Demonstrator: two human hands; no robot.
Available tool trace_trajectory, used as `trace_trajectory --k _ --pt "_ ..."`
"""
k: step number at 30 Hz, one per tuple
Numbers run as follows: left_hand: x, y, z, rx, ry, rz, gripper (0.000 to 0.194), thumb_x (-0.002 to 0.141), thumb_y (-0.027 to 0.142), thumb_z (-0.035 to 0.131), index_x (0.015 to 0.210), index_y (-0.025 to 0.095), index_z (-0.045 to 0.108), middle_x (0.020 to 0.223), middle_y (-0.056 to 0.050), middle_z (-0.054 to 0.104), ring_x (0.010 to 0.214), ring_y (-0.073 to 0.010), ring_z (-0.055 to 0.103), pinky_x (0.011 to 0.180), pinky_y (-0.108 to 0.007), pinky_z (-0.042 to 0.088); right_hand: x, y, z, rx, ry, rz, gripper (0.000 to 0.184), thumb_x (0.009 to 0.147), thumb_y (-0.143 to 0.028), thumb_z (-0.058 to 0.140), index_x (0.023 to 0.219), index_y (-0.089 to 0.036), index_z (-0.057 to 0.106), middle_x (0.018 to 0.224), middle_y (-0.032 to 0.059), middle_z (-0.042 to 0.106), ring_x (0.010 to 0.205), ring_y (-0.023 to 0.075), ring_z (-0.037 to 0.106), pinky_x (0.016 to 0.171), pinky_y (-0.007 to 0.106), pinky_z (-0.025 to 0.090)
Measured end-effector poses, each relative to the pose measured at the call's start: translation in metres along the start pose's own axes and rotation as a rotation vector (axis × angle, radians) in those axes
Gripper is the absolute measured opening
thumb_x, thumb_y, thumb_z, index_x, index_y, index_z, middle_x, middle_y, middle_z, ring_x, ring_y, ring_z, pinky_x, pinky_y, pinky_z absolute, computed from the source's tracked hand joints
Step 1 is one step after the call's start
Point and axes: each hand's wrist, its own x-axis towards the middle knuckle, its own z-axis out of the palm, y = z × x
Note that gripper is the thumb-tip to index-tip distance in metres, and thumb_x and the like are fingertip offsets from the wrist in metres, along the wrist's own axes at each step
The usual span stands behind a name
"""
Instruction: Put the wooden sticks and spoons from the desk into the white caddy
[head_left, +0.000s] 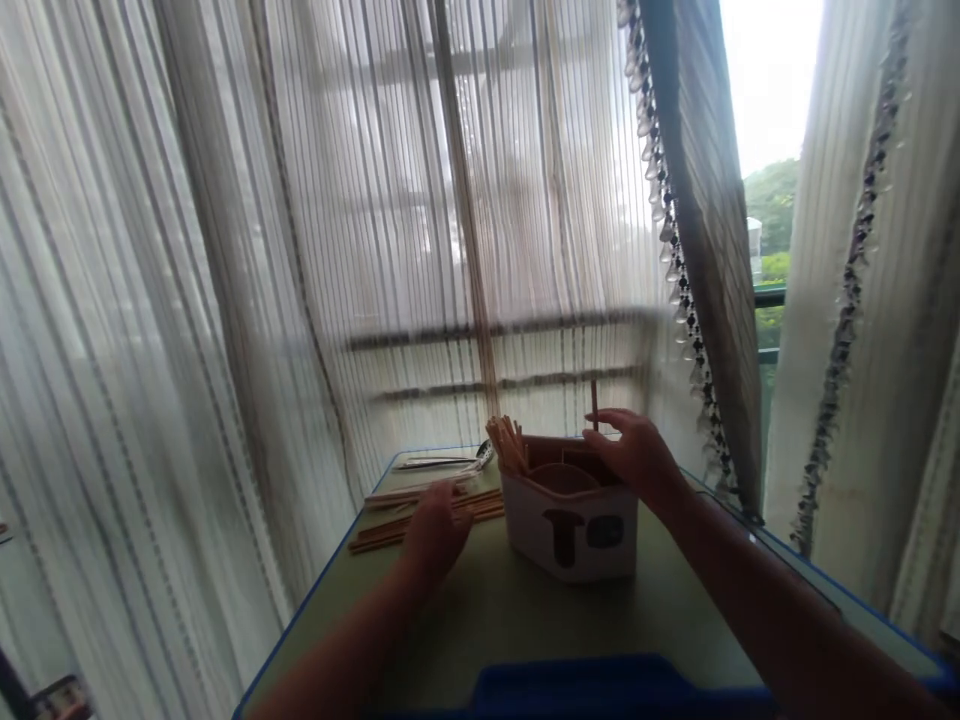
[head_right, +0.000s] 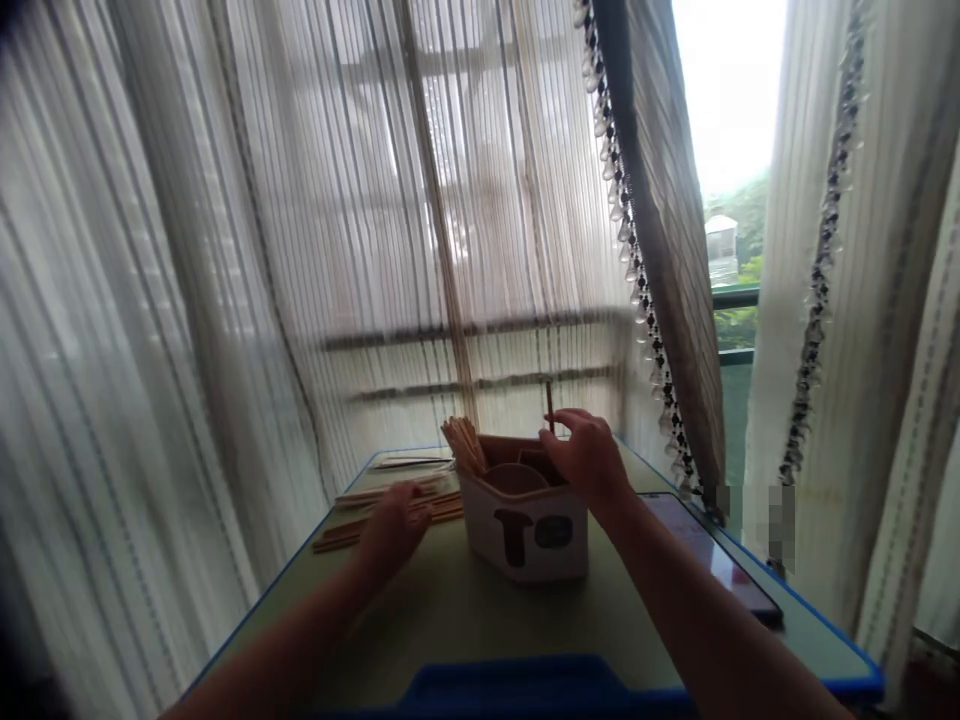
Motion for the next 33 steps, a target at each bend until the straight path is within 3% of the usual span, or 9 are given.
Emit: trace_trajectory --k 4,6,10,13,15,18,23,33 --pt "0.022 -0.011 0.020 -0.073 0.119 0.091 0.023 0.077 0.024 0.043 0.096 0.017 0.053 0.097 -0.007 0.058 0.092 -0.0200 0.054 0.084 -0.035 0.042 -0.023 0.008 0.010 0.318 0.241 0.158 0.029 0.076 -0.039 0.051 0.097 -0.020 0.059 0.100 0.0081 0.061 0.086 0.0208 0.058 0.073 0.036 0.047" --pt "0.021 -0.014 0.028 -0.027 0.096 0.177 0.031 0.074 0.020 0.045 0.104 0.017 0.053 0.106 -0.008 0.058 0.101 -0.0208 0.051 0.091 -0.036 0.039 -0.036 0.014 0.018 0.432 0.305 0.174 0.030 0.079 -0.038 0.048 0.103 -0.020 0.053 0.100 0.0080 0.059 0.088 0.0204 0.057 0.075 0.037 0.047" --pt "0.013 -0.018 0.034 0.075 -0.109 0.137 0.029 0.072 0.018 0.049 0.099 0.019 0.059 0.106 -0.007 0.060 0.102 -0.0211 0.051 0.092 -0.034 0.038 -0.051 0.020 0.032 0.437 0.222 -0.035 0.046 0.074 -0.037 0.057 0.115 -0.022 0.043 0.112 0.0091 0.052 0.103 0.0229 0.051 0.089 0.041 0.041" --pt "0.011 -0.018 0.032 0.120 -0.206 0.108 0.021 0.074 0.023 0.051 0.090 0.020 0.063 0.099 -0.005 0.062 0.097 -0.0201 0.053 0.088 -0.032 0.039 -0.052 0.018 0.037 0.399 0.135 -0.031 0.053 0.069 -0.037 0.063 0.116 -0.022 0.043 0.112 0.0084 0.051 0.096 0.0220 0.053 0.080 0.037 0.045" --pt "0.010 -0.018 0.028 0.134 -0.217 0.098 0.017 0.074 0.023 0.050 0.084 0.021 0.064 0.096 -0.004 0.062 0.094 -0.0187 0.053 0.087 -0.031 0.039 -0.052 0.017 0.038 0.391 0.094 0.025 0.051 0.069 -0.037 0.062 0.115 -0.022 0.044 0.104 0.0066 0.053 0.084 0.0196 0.055 0.070 0.033 0.047" --pt "0.008 -0.017 0.022 0.158 -0.193 0.073 0.016 0.075 0.022 0.049 0.081 0.020 0.064 0.093 -0.004 0.062 0.090 -0.0176 0.053 0.084 -0.029 0.039 -0.051 0.020 0.036 0.347 0.137 0.072 0.050 0.069 -0.036 0.062 0.115 -0.021 0.045 0.096 0.0047 0.055 0.075 0.0180 0.055 0.065 0.032 0.046" --pt "0.004 -0.019 0.017 0.170 -0.151 0.026 0.024 0.076 0.024 0.050 0.095 0.019 0.063 0.097 -0.006 0.061 0.094 -0.0189 0.052 0.087 -0.031 0.038 -0.049 0.033 0.032 0.283 0.243 0.061 0.042 0.072 -0.032 0.057 0.112 -0.022 0.047 0.109 0.0065 0.054 0.094 0.0222 0.054 0.081 0.037 0.044" --pt "0.000 -0.015 0.014 0.135 -0.184 0.131 0.017 0.079 0.023 0.050 0.084 0.022 0.067 0.094 -0.004 0.060 0.095 -0.0185 0.050 0.085 -0.032 0.037 -0.051 0.036 0.033 0.367 0.239 0.001 0.036 0.076 -0.030 0.053 0.110 -0.022 0.047 0.119 0.0086 0.050 0.114 0.0239 0.045 0.096 0.046 0.034"
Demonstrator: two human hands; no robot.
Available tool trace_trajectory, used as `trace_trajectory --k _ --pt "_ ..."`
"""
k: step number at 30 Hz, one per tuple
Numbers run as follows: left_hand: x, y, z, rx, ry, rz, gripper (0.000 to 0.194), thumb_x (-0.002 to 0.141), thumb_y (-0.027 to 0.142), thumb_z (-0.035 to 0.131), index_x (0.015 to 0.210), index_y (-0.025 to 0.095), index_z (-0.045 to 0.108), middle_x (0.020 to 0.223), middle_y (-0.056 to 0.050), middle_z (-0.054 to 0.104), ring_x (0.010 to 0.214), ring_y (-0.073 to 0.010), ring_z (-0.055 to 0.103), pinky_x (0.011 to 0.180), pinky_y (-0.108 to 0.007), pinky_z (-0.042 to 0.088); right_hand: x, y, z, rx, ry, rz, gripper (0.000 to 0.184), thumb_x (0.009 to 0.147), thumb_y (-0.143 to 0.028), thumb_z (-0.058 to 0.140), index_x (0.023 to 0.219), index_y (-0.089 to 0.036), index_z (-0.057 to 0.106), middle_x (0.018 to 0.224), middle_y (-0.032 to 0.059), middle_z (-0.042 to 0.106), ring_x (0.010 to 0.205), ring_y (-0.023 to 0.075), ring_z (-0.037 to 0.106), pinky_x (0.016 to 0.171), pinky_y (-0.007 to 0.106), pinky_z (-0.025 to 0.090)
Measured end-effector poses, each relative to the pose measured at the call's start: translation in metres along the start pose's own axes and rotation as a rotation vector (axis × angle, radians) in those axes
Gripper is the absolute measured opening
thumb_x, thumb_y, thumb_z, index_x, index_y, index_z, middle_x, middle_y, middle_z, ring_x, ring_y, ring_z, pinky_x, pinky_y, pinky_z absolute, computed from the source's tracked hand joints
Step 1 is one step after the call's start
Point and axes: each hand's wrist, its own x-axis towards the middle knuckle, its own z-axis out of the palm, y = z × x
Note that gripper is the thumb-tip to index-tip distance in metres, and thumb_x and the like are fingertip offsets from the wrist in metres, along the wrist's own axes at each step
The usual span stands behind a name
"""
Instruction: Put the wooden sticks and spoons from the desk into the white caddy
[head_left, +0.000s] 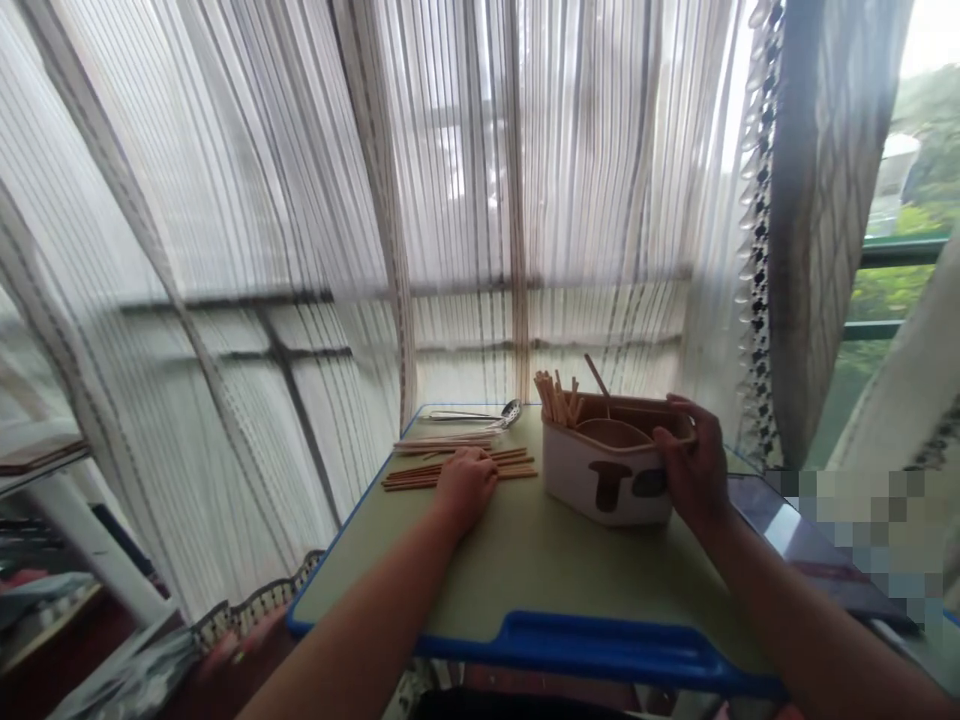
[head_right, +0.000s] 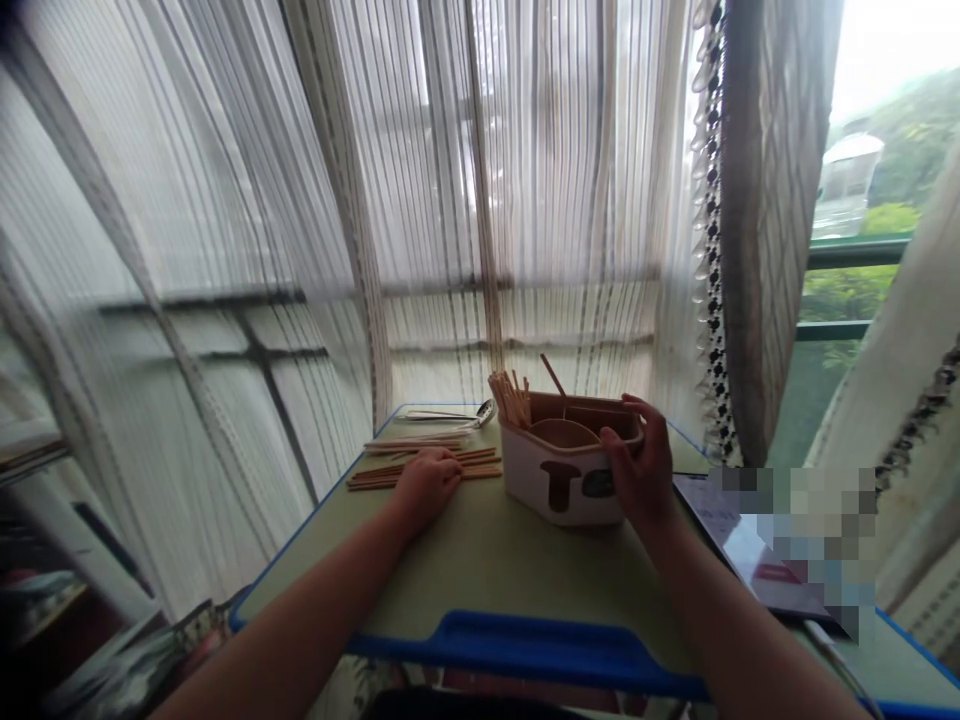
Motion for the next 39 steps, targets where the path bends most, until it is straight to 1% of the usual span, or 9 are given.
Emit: trace_trajectory --k 4,7,11,14,20,25,31,35,39 --pt "0.000 0.006 -0.002 0.021 0.010 0.003 0.018 0.083 0.023 0.046 0.084 0.020 0.064 0.095 -0.006 0.060 0.095 -0.0190 0.050 0.085 -0.032 0.037 -0.002 0.003 0.001 -0.011 -0.001 0.013 0.037 0.077 -0.033 0.052 0.112 -0.021 0.046 0.122 0.0094 0.049 0.115 0.0241 0.044 0.097 0.047 0.032" --pt "-0.001 0.010 -0.003 0.041 0.060 -0.002 0.019 0.086 0.023 0.042 0.087 0.020 0.061 0.095 -0.006 0.060 0.095 -0.0188 0.051 0.086 -0.032 0.036 -0.004 0.007 0.001 -0.063 0.021 0.036 0.047 0.079 -0.036 0.049 0.123 -0.021 0.037 0.126 0.0112 0.043 0.115 0.0248 0.043 0.095 0.048 0.034" --pt "-0.007 0.012 -0.010 0.020 0.144 0.021 0.020 0.088 0.022 0.036 0.089 0.019 0.056 0.088 -0.005 0.061 0.089 -0.0180 0.053 0.085 -0.032 0.037 -0.010 0.004 0.001 -0.209 0.130 -0.193 0.068 0.075 -0.041 0.053 0.132 -0.017 0.024 0.136 0.0166 0.026 0.122 0.0313 0.032 0.095 0.053 0.032" --pt "-0.015 0.015 -0.020 -0.018 0.243 0.064 0.021 0.089 0.023 0.033 0.091 0.018 0.053 0.088 -0.006 0.060 0.086 -0.0179 0.053 0.082 -0.032 0.039 -0.019 -0.007 0.003 -0.320 0.120 -0.358 0.062 0.072 -0.037 0.057 0.127 -0.019 0.033 0.130 0.0161 0.033 0.120 0.0330 0.033 0.096 0.052 0.031" --pt "-0.029 0.032 -0.030 -0.061 0.330 0.328 0.020 0.089 0.022 0.034 0.092 0.019 0.054 0.087 -0.006 0.060 0.083 -0.0169 0.054 0.081 -0.033 0.041 -0.040 -0.035 0.014 -0.316 -0.182 -0.662 0.047 0.071 -0.026 0.061 0.115 -0.027 0.046 0.106 0.0068 0.055 0.099 0.0237 0.051 0.084 0.042 0.041" --pt "-0.030 0.039 -0.025 -0.097 0.354 0.447 0.020 0.087 0.018 0.036 0.098 0.018 0.053 0.090 -0.007 0.061 0.085 -0.0161 0.055 0.081 -0.033 0.043 -0.040 -0.043 0.019 -0.351 -0.436 -0.738 0.038 0.078 -0.019 0.056 0.115 -0.028 0.051 0.094 0.0018 0.064 0.084 0.0173 0.054 0.079 0.034 0.041" --pt "-0.029 0.037 -0.024 -0.120 0.287 0.440 0.025 0.087 0.025 0.038 0.107 0.019 0.052 0.095 -0.008 0.062 0.087 -0.0170 0.057 0.082 -0.033 0.044 -0.033 -0.050 0.009 -0.176 -0.393 -0.600 0.019 0.077 -0.015 0.052 0.094 -0.024 0.055 0.081 0.0030 0.062 0.075 0.0176 0.052 0.070 0.033 0.044" --pt "-0.027 0.038 -0.021 -0.102 0.229 0.430 0.028 0.086 0.026 0.039 0.110 0.018 0.052 0.098 -0.009 0.062 0.088 -0.0185 0.057 0.082 -0.034 0.044 -0.027 -0.049 -0.001 -0.081 -0.134 -0.391 0.010 0.080 -0.017 0.044 0.082 -0.022 0.052 0.076 0.0035 0.055 0.072 0.0179 0.051 0.066 0.033 0.043" --pt "-0.022 0.036 -0.013 -0.059 0.155 0.394 0.024 0.088 0.023 0.035 0.099 0.019 0.056 0.091 -0.007 0.064 0.082 -0.0175 0.059 0.078 -0.032 0.044 -0.016 -0.043 -0.007 -0.114 0.163 -0.110 0.017 0.084 -0.023 0.036 0.076 -0.022 0.051 0.074 0.0028 0.052 0.072 0.0174 0.050 0.067 0.032 0.041"
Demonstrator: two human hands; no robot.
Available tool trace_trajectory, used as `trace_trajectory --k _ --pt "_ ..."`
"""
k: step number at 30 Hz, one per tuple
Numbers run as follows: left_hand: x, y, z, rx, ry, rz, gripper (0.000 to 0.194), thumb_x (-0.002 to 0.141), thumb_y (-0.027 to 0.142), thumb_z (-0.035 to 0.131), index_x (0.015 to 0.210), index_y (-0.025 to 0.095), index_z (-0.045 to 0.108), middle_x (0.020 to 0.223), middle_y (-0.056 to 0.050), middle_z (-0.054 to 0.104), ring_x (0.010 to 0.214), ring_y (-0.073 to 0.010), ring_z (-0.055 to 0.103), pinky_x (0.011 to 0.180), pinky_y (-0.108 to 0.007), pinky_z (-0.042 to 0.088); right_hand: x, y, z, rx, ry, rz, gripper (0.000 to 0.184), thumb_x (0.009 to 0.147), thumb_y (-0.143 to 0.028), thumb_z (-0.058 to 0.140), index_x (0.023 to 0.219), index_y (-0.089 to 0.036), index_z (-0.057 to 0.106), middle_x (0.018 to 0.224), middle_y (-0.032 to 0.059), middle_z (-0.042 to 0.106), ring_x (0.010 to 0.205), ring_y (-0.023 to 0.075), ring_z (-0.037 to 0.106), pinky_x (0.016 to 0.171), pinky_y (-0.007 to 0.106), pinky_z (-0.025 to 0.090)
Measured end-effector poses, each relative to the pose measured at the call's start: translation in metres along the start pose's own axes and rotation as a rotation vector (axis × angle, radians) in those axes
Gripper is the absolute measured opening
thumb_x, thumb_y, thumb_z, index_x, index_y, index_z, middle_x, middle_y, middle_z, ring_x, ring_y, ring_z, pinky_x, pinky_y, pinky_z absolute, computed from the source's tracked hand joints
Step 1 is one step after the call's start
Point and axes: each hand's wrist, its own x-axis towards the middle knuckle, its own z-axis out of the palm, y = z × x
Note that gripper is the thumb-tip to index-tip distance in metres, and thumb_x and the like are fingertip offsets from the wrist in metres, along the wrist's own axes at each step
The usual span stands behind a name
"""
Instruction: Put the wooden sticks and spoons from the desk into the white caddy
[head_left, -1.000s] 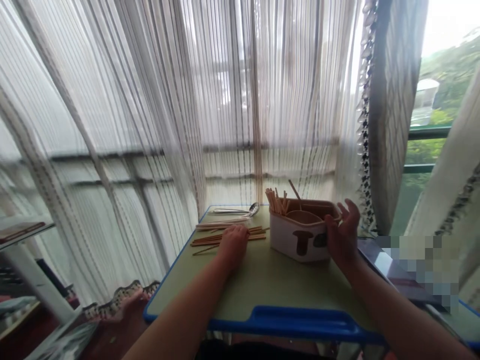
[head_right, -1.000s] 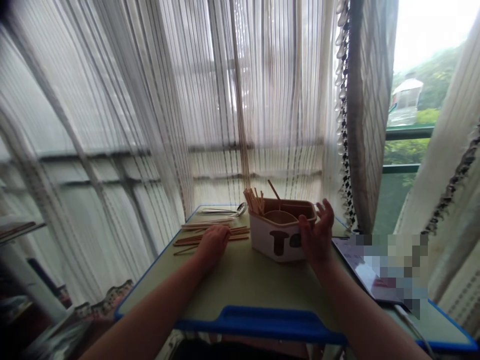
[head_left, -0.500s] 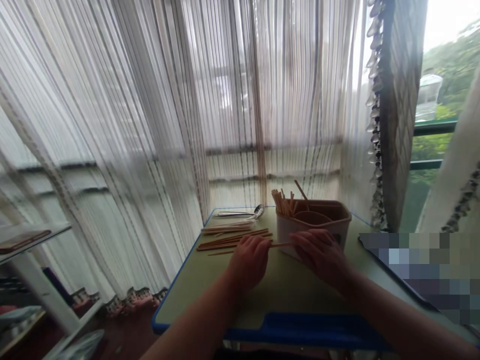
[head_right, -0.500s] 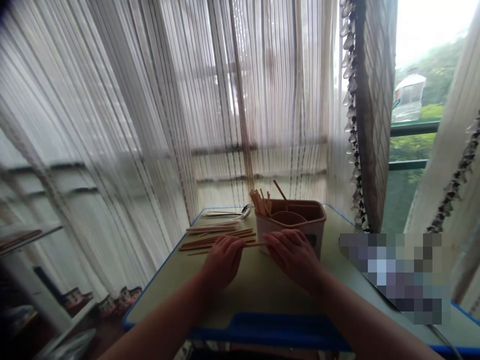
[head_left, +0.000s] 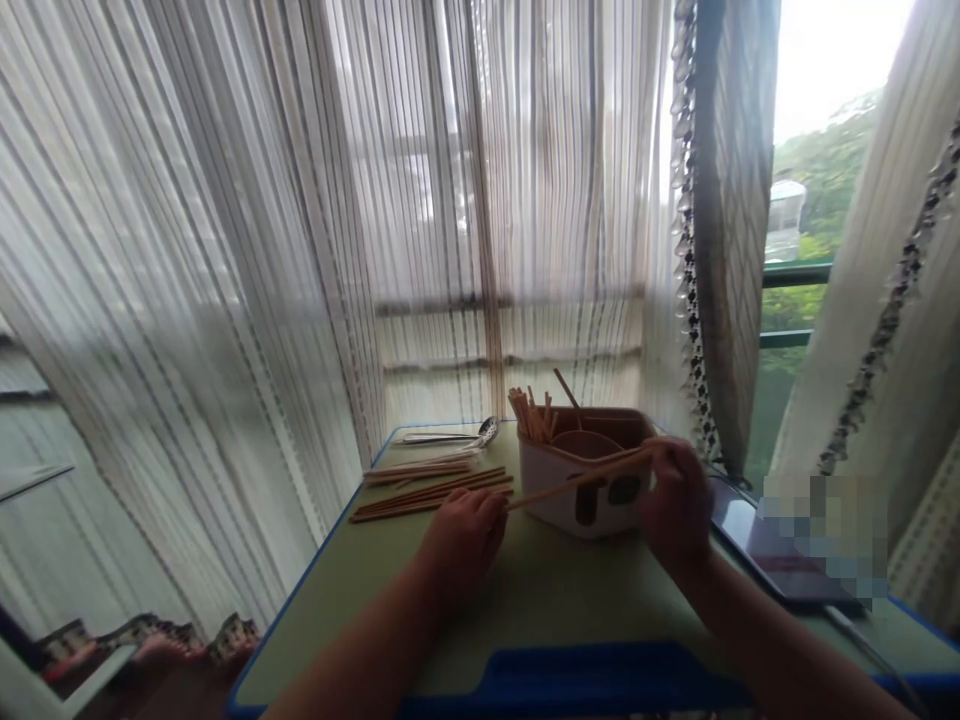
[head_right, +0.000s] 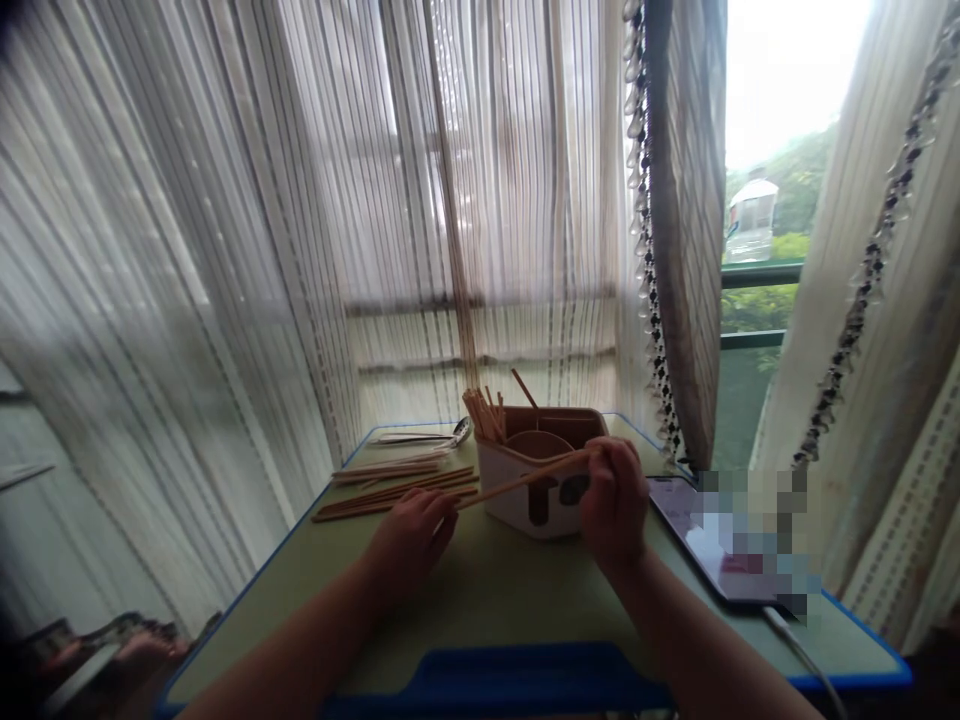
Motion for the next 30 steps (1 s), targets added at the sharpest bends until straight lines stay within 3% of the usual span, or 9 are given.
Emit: trace_trajectory --k 3,5,10,15,17,21,23,26,30 --pt "0.002 0.000 0.007 0.030 -0.024 -0.008 0.023 0.090 0.024 0.034 0.091 0.019 0.056 0.082 -0.005 0.065 0.074 -0.0164 0.060 0.071 -0.031 0.045 0.004 0.000 -0.001 0.065 0.063 0.089 0.020 0.085 -0.028 0.036 0.075 -0.020 0.052 0.073 0.0017 0.052 0.070 0.0159 0.050 0.065 0.029 0.041" --pt "0.004 0.004 0.011 0.052 -0.015 -0.008 0.022 0.090 0.024 0.034 0.088 0.019 0.056 0.077 -0.003 0.065 0.069 -0.0158 0.060 0.068 -0.030 0.044 0.002 -0.004 0.000 0.179 0.002 0.102 0.020 0.085 -0.031 0.038 0.081 -0.019 0.054 0.077 0.0018 0.054 0.072 0.0150 0.052 0.064 0.028 0.042" --pt "0.008 0.015 0.020 0.116 -0.022 -0.004 0.022 0.090 0.022 0.034 0.081 0.019 0.054 0.066 -0.002 0.062 0.058 -0.0139 0.057 0.062 -0.027 0.043 -0.019 -0.017 0.009 0.431 -0.357 0.194 0.020 0.082 -0.030 0.049 0.099 -0.020 0.054 0.074 0.0006 0.057 0.058 0.0101 0.051 0.051 0.022 0.041" --pt "0.009 0.018 0.023 0.087 -0.039 -0.026 0.025 0.090 0.023 0.031 0.084 0.019 0.054 0.067 -0.002 0.062 0.059 -0.0140 0.056 0.060 -0.026 0.042 -0.028 -0.022 0.015 0.461 -0.719 0.210 0.018 0.082 -0.032 0.051 0.089 -0.018 0.059 0.065 0.0009 0.059 0.049 0.0095 0.050 0.044 0.021 0.039" --pt "0.010 0.017 0.023 0.033 -0.031 -0.060 0.021 0.089 0.023 0.034 0.093 0.020 0.055 0.075 -0.003 0.064 0.066 -0.0145 0.058 0.064 -0.027 0.043 -0.020 -0.020 0.014 0.452 -0.623 0.220 0.018 0.083 -0.034 0.049 0.086 -0.018 0.058 0.063 0.0001 0.057 0.048 0.0097 0.048 0.043 0.021 0.038" --pt "0.012 0.015 0.025 -0.094 -0.022 -0.203 0.028 0.082 0.026 0.045 0.109 0.022 0.050 0.088 -0.003 0.062 0.075 -0.0147 0.058 0.068 -0.026 0.043 0.027 -0.011 0.008 0.442 -0.044 0.251 0.023 0.086 -0.039 0.041 0.078 -0.019 0.049 0.057 -0.0032 0.048 0.046 0.0089 0.044 0.044 0.022 0.036" --pt "0.012 0.014 0.025 -0.132 -0.038 -0.271 0.029 0.080 0.026 0.047 0.109 0.023 0.050 0.090 -0.002 0.061 0.076 -0.0142 0.057 0.067 -0.026 0.043 0.056 -0.005 0.007 0.278 0.146 0.202 0.028 0.088 -0.042 0.037 0.075 -0.019 0.046 0.058 -0.0035 0.046 0.047 0.0085 0.043 0.047 0.022 0.036" --pt "0.012 0.013 0.025 -0.166 -0.074 -0.325 0.029 0.078 0.024 0.047 0.106 0.023 0.051 0.090 -0.002 0.059 0.075 -0.0139 0.056 0.066 -0.025 0.042 0.087 0.007 0.010 -0.088 0.194 0.064 0.028 0.088 -0.039 0.035 0.074 -0.018 0.047 0.063 0.0002 0.050 0.057 0.0119 0.047 0.056 0.025 0.037" --pt "0.011 0.012 0.024 -0.194 -0.104 -0.358 0.027 0.078 0.024 0.046 0.105 0.022 0.051 0.089 -0.002 0.058 0.074 -0.0134 0.055 0.065 -0.025 0.041 0.094 0.016 0.022 -0.292 0.081 -0.056 0.026 0.089 -0.035 0.035 0.075 -0.018 0.048 0.064 0.0025 0.052 0.059 0.0137 0.047 0.057 0.026 0.034"
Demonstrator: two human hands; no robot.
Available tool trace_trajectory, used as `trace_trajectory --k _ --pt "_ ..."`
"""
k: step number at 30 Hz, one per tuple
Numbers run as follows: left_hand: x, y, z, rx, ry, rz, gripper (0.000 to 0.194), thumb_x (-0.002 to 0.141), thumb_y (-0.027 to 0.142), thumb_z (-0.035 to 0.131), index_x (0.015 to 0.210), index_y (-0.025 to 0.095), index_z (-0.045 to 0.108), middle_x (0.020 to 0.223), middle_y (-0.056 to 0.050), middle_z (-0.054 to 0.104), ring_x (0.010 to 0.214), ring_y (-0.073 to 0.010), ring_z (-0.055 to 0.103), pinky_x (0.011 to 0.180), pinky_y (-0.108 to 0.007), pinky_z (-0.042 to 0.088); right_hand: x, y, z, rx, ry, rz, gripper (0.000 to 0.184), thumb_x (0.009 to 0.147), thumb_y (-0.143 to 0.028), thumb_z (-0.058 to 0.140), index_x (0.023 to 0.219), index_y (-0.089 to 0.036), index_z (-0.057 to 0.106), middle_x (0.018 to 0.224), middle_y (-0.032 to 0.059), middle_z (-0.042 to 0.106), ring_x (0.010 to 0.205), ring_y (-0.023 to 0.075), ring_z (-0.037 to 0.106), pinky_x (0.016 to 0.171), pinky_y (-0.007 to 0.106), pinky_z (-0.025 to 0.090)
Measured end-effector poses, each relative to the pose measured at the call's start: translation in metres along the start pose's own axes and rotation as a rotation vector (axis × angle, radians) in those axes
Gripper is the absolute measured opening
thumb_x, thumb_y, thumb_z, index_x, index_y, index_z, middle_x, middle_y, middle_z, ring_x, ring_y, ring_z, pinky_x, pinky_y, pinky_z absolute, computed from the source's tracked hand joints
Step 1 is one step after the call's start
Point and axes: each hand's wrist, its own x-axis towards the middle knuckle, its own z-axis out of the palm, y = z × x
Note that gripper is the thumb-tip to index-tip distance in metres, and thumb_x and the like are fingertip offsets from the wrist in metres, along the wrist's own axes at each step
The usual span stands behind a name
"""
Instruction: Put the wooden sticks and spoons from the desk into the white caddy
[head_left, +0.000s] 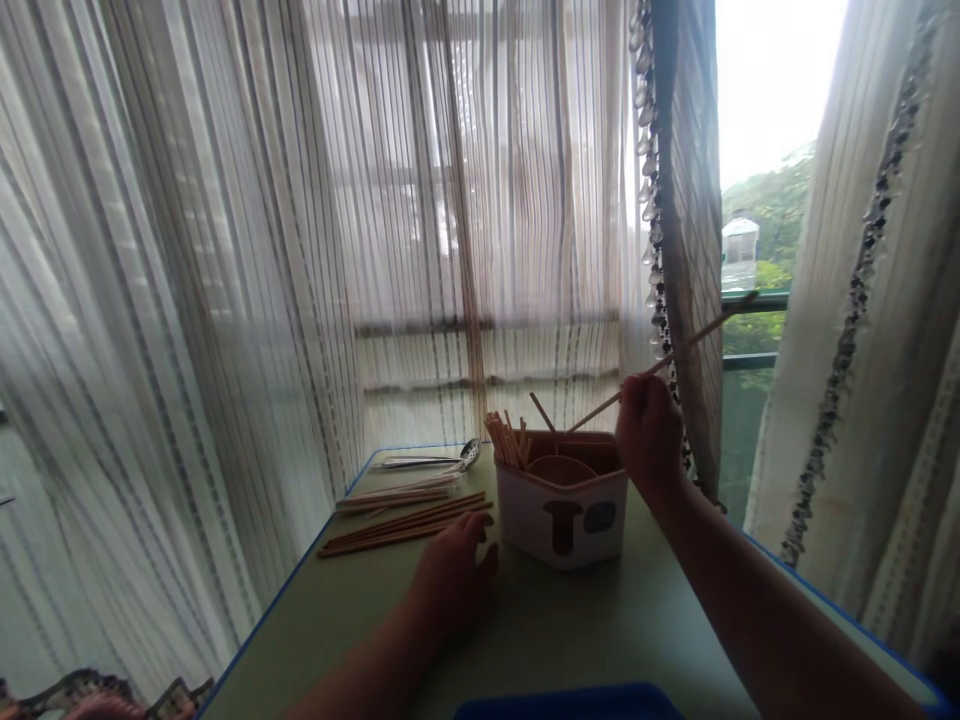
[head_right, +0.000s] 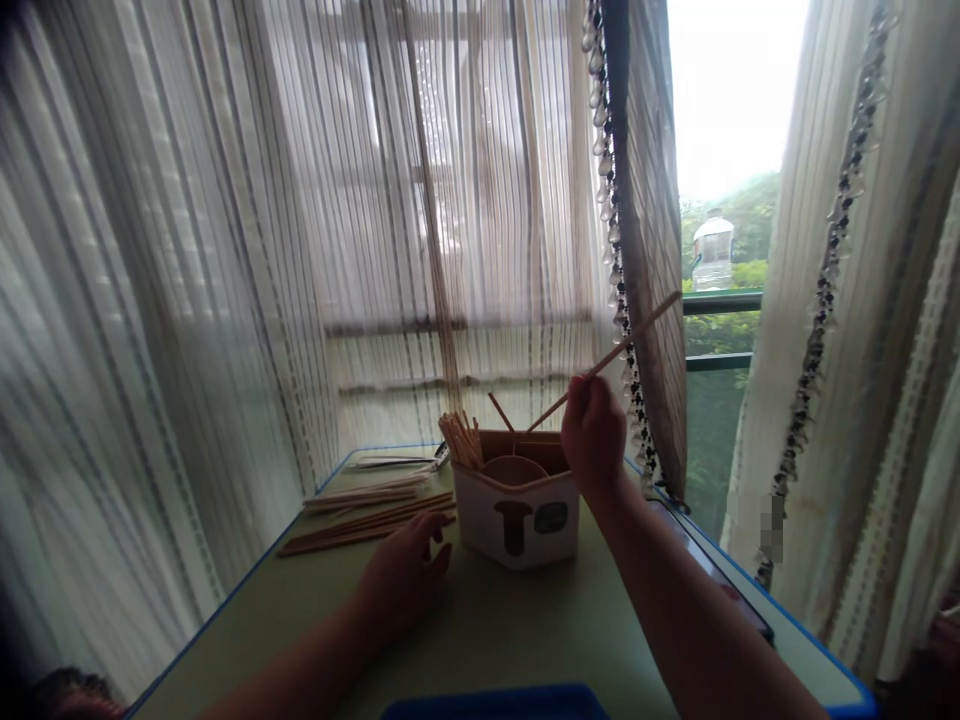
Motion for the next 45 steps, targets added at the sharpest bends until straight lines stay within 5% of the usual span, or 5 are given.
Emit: trace_trajectory --k 11,17,26,36,45 --pt "0.005 0.000 0.002 -0.019 -0.037 -0.030 0.021 0.077 0.021 0.046 0.097 0.021 0.052 0.088 -0.002 0.058 0.075 -0.0133 0.054 0.068 -0.025 0.039 0.017 -0.009 0.028 -0.126 -0.385 -0.145 0.036 0.089 -0.040 0.033 0.076 -0.017 0.058 0.074 0.0074 0.061 0.066 0.0158 0.052 0.060 0.026 0.033" --pt "0.003 0.001 -0.001 -0.021 -0.038 -0.035 0.020 0.077 0.022 0.046 0.095 0.021 0.053 0.088 -0.002 0.057 0.076 -0.0139 0.053 0.068 -0.026 0.039 -0.001 0.006 0.024 -0.282 -0.643 -0.153 0.034 0.085 -0.043 0.041 0.082 -0.022 0.067 0.069 0.0058 0.064 0.077 0.0198 0.055 0.067 0.027 0.036" --pt "0.005 0.002 -0.005 0.185 0.086 -0.094 0.022 0.075 0.024 0.049 0.096 0.020 0.055 0.096 -0.006 0.057 0.095 -0.0214 0.049 0.085 -0.035 0.036 -0.013 0.002 0.011 -0.459 -0.759 -0.145 0.028 0.080 -0.043 0.047 0.080 -0.029 0.071 0.067 0.0064 0.065 0.079 0.0224 0.055 0.062 0.030 0.036" --pt "0.006 -0.011 -0.005 0.291 0.079 -0.237 0.031 0.074 0.032 0.050 0.102 0.018 0.054 0.099 -0.008 0.056 0.099 -0.0224 0.047 0.087 -0.035 0.031 -0.018 0.011 0.017 -0.260 -0.758 -0.037 0.033 0.082 -0.041 0.045 0.104 -0.025 0.062 0.084 0.0047 0.068 0.075 0.0181 0.061 0.061 0.026 0.039" --pt "0.007 -0.006 -0.008 0.289 0.055 -0.258 0.022 0.074 0.031 0.052 0.092 0.019 0.055 0.098 -0.007 0.054 0.097 -0.0223 0.047 0.086 -0.034 0.033 -0.014 0.012 0.017 -0.320 -0.744 -0.029 0.028 0.081 -0.038 0.045 0.092 -0.023 0.067 0.085 0.0060 0.069 0.078 0.0212 0.062 0.063 0.028 0.040"
